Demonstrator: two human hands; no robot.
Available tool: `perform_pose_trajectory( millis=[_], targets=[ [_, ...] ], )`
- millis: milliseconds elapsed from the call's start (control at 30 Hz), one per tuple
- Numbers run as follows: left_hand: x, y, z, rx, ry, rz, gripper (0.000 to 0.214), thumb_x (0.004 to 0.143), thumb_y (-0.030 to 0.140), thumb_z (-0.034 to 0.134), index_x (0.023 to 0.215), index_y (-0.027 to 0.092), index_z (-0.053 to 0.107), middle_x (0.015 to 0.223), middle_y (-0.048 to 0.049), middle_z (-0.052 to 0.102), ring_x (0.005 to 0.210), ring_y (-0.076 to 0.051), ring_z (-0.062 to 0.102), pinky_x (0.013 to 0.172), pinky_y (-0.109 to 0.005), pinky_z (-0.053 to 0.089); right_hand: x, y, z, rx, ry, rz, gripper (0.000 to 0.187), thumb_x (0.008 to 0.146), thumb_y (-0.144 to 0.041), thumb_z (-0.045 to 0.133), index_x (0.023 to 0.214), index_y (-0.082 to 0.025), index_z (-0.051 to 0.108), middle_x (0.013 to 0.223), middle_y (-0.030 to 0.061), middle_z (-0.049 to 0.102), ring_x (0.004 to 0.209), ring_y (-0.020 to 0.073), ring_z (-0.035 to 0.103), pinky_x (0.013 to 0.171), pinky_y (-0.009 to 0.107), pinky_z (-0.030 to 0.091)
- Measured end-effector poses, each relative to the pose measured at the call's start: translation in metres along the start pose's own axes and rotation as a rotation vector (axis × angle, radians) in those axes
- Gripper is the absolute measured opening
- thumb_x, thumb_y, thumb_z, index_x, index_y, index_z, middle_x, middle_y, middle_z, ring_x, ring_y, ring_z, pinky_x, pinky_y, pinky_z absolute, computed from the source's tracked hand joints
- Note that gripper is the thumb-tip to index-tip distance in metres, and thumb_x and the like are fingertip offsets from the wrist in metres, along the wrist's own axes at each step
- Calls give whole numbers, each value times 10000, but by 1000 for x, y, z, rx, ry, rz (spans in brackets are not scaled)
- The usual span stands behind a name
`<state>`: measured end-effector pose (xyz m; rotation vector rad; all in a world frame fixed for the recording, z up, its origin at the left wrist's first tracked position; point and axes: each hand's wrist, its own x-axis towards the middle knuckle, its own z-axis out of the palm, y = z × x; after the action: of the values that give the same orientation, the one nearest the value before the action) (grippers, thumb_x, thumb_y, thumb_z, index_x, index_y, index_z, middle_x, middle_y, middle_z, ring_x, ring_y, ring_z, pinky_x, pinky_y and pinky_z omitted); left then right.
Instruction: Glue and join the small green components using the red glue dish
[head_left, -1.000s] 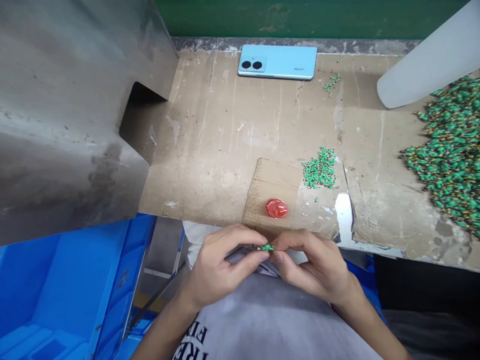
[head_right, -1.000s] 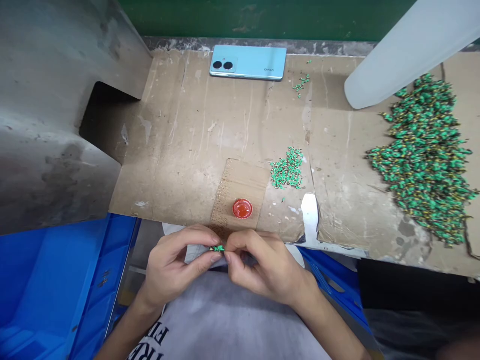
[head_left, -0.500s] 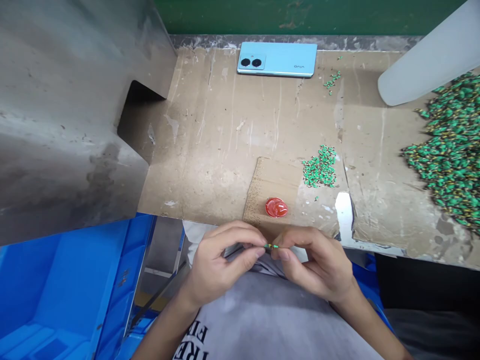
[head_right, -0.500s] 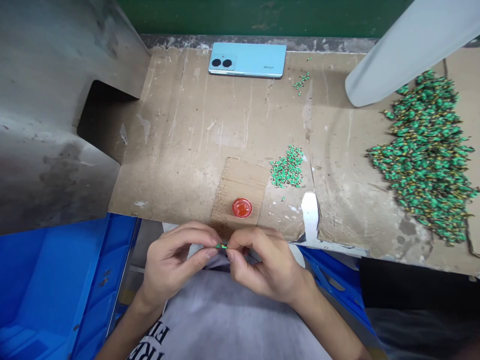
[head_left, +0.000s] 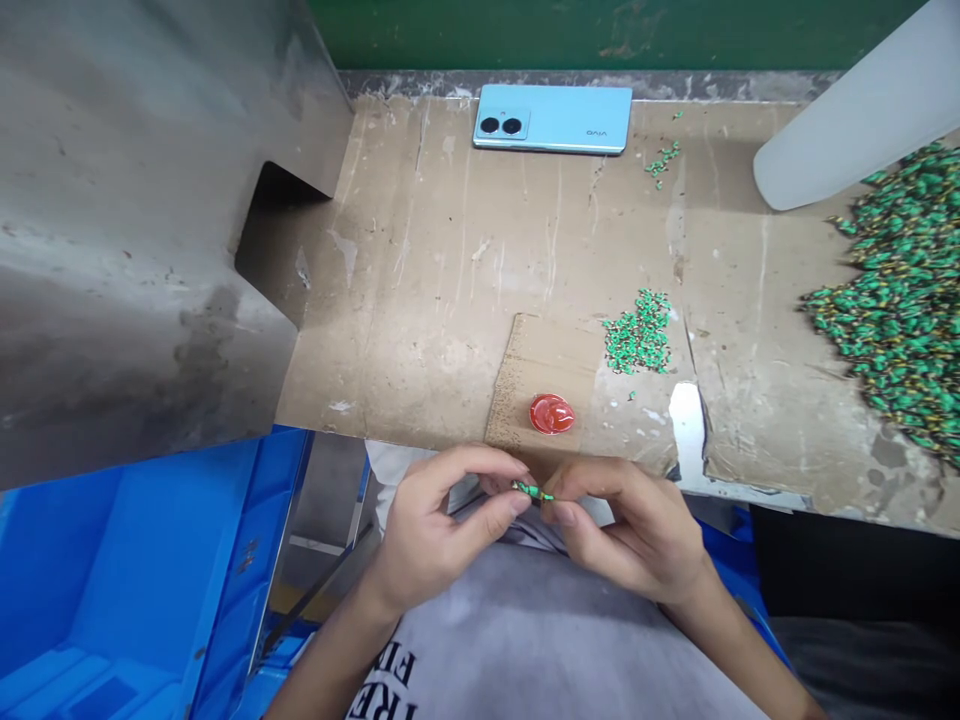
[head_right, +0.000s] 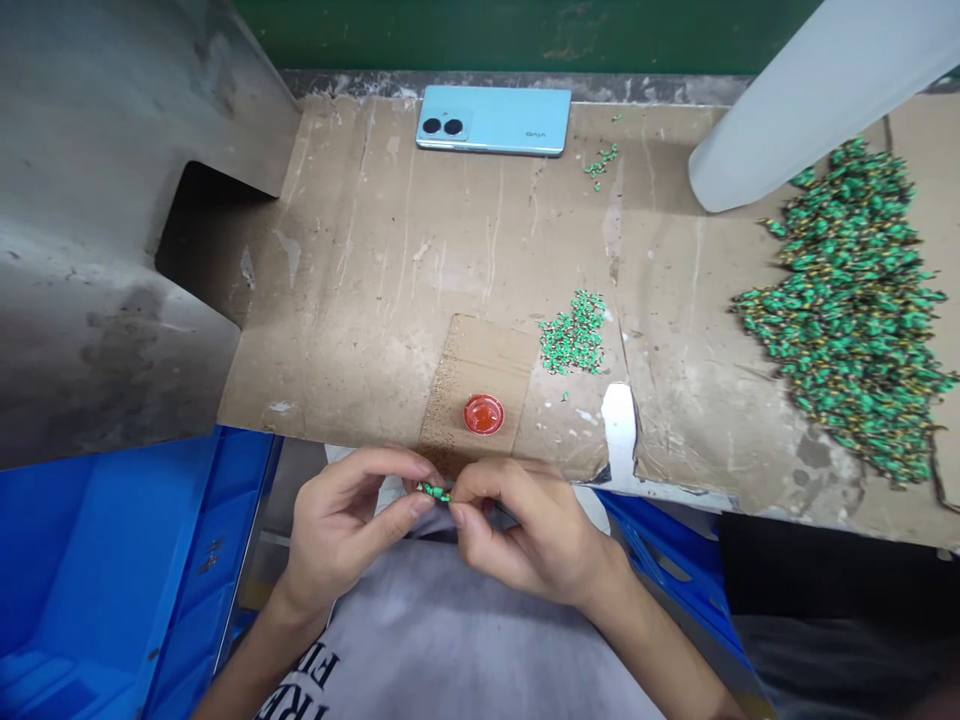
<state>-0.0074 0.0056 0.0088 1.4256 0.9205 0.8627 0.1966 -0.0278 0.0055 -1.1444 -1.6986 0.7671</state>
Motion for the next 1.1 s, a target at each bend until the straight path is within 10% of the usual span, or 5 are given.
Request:
perform_pose_trajectory(
  millis=[1100],
  targets=[
    [5,-1,1,-28,-29,84,178,875,81,809,995,203,761,922,-36,808,854,-179,774,792,-279,620,6,-2,-2,11,-32,1,138,966,-106,592,956,-241,565,684,-65,684,526,91,641,543,171,514]
  ],
)
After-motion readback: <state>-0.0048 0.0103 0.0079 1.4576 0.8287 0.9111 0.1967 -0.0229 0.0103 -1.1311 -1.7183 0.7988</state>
